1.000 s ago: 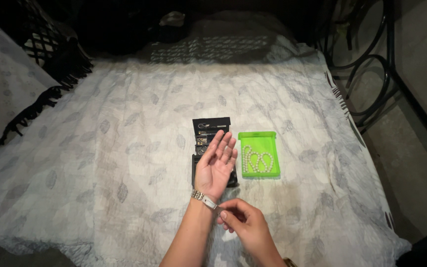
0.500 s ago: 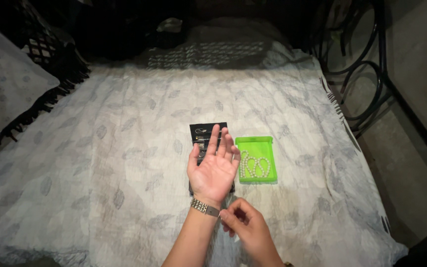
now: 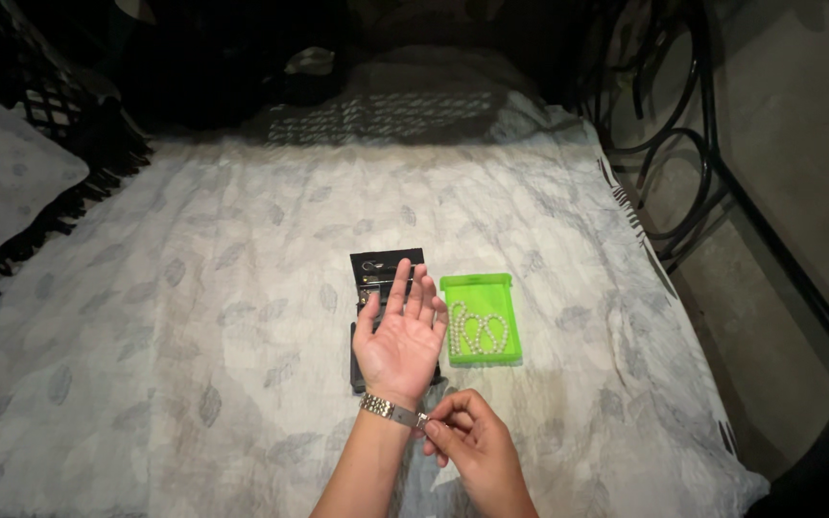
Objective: The person sits on a bed with a jewelry box and a green pouch of pearl necklaces. They put a metal watch on their wrist, put rings on their fingers, and put on a bracelet, then take the items off and place them back into the jewelry box.
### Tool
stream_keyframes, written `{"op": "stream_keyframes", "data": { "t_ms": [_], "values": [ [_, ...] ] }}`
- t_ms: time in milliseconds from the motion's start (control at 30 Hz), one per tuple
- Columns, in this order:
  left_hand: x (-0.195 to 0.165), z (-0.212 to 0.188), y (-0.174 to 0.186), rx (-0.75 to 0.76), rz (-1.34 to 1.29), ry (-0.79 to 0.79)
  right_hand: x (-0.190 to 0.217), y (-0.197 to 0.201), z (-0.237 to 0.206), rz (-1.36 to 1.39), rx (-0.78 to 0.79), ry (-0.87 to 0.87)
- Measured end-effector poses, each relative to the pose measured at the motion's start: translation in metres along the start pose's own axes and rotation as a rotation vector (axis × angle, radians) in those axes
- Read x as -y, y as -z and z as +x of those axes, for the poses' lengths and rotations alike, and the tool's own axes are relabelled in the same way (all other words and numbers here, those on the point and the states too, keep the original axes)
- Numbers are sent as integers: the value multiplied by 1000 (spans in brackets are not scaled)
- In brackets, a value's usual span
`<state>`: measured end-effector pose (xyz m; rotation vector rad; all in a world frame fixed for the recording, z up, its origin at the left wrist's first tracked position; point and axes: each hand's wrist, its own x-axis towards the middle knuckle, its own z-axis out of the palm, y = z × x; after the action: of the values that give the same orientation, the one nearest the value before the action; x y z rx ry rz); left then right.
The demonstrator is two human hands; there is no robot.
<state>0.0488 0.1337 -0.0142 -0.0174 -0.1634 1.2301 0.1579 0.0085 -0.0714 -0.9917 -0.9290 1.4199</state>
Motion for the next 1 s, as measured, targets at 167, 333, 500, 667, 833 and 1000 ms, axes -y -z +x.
{"op": "stream_keyframes", "data": {
  "t_ms": [167, 333, 500, 667, 833, 1000],
  "values": [
    [-3, 1, 1, -42, 154, -9, 3, -3, -1, -10, -13, -28],
    [-2, -2, -8, -73, 450, -36, 8, -2, -2, -89, -36, -96],
    [8, -10, -21, 7, 618, -19, 9, -1, -2, -97, -62, -127],
    [13, -12, -27, 42, 848, -91, -1, 6, -2, -102, -59, -97],
    [18, -15, -21, 60, 1065, -197, -25, 9, 1, -94, -97, -94],
    [22, -18, -14, 85, 1178, -270, -36, 6, -1, 7, -123, -14]
  ]
}}
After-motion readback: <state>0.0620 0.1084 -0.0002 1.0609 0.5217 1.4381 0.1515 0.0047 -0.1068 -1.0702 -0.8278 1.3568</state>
